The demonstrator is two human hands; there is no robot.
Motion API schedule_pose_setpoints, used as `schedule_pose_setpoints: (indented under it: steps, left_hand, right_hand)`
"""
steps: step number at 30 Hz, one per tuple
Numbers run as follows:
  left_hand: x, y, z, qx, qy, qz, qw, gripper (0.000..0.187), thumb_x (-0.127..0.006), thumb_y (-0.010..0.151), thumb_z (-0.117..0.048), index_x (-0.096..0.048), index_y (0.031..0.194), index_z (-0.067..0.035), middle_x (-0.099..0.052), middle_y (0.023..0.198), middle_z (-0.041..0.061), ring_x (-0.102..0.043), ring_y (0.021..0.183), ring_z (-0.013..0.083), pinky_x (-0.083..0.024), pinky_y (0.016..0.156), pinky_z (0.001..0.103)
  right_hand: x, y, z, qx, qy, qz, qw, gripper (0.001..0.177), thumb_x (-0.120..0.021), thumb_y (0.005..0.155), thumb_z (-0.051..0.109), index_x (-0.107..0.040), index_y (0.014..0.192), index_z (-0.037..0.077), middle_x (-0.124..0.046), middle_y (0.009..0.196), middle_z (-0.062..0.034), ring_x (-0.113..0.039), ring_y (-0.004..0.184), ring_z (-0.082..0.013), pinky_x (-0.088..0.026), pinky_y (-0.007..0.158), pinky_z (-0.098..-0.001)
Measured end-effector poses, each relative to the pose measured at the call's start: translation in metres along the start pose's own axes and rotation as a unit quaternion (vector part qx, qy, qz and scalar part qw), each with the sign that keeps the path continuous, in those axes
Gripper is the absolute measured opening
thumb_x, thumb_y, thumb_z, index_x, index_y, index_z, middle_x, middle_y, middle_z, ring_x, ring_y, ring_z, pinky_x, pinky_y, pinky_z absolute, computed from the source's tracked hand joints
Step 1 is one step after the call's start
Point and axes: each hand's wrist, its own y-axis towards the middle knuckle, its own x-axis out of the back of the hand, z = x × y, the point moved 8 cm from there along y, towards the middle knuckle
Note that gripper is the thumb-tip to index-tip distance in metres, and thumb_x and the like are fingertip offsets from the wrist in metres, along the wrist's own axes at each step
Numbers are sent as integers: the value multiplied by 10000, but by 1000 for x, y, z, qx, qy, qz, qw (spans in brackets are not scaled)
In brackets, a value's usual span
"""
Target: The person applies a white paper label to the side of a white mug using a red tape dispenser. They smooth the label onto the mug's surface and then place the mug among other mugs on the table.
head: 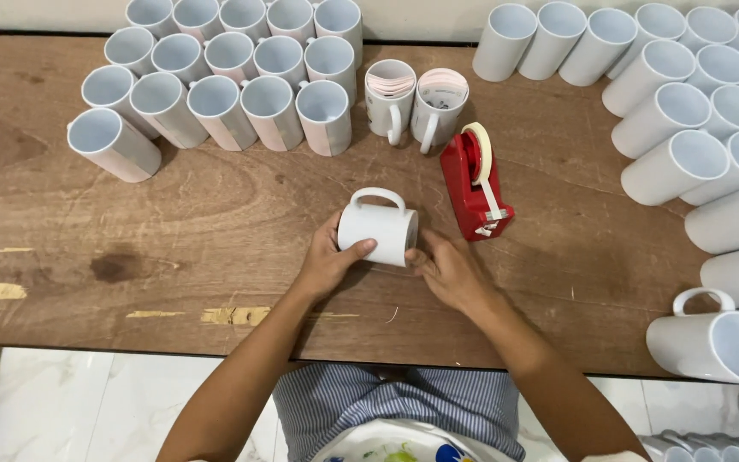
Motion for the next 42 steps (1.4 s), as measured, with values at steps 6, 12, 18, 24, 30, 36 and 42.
schedule_pose_setpoints:
  steps: [6, 12, 18, 24, 30, 36, 42]
  left_hand:
    - [-21, 5, -14, 18, -53, -29, 998, 356, -783, 769, -165, -555, 1012, -40, -642, 865, 32, -607, 815, 116, -521, 709, 258]
    - [-42, 35, -1, -9, -28, -16, 999, 373, -794, 779, -183, -548, 1017, -34, -613, 861, 39, -582, 820, 128, -490, 688, 254]
    - [-58, 48, -5, 2, -10, -16, 1000, 371, -819, 744, -157, -556, 974, -34, -615, 798, 46, -584, 762, 127, -490, 647, 247]
    - [-63, 42, -4, -3, 3, -5, 1000, 376, -832, 716, -102, -545, 947, -29, -600, 771, 50, -579, 763, 128, -471, 632, 232]
    - [-59, 44, 1, -6, -11, -2, 1000, 363, -816, 730, -80, -532, 952, -36, -573, 767, 30, -546, 754, 112, -442, 635, 208]
    - [-56, 42, 3, 12, 17, 9, 1000, 354, -822, 735, -102, -531, 919, -22, -597, 740, 67, -558, 725, 137, -446, 595, 248]
    - [-42, 39, 26, 15, 34, 2, 999, 352, -816, 735, -78, -542, 945, -11, -595, 741, 66, -554, 729, 138, -452, 614, 253]
  right_hand:
    - [74, -54, -81, -160, -55, -272, 947, 570, -854, 676, 504, -548, 904, 81, -493, 663, -28, -564, 642, -231, -456, 593, -333]
    - [82, -14, -52, -11, -65, -247, 967, 1081, -874, 623, 386, -270, 1378, -97, -478, 1230, -334, -459, 1171, -512, -363, 1011, -589]
    - [77, -3, -70, 30, -9, -327, 945, 764, -877, 654, 267, -486, 1260, 14, -580, 1112, -228, -562, 1079, -440, -450, 937, -507]
    - [69, -3, -100, -45, 15, -342, 939, 643, -890, 623, 300, -563, 1150, 129, -649, 1110, -136, -624, 1040, -339, -488, 880, -426]
    - [99, -4, -89, -49, -91, -378, 920, 643, -918, 610, 330, -581, 1112, 112, -658, 1000, -135, -647, 940, -362, -517, 812, -456]
    - [142, 11, -115, -62, -99, -425, 898, 637, -922, 640, 342, -584, 1103, 62, -655, 938, -183, -654, 871, -409, -527, 747, -459]
    - [154, 21, -126, -54, -131, -470, 871, 612, -908, 651, 361, -577, 1100, 111, -683, 873, -169, -681, 812, -384, -546, 667, -436]
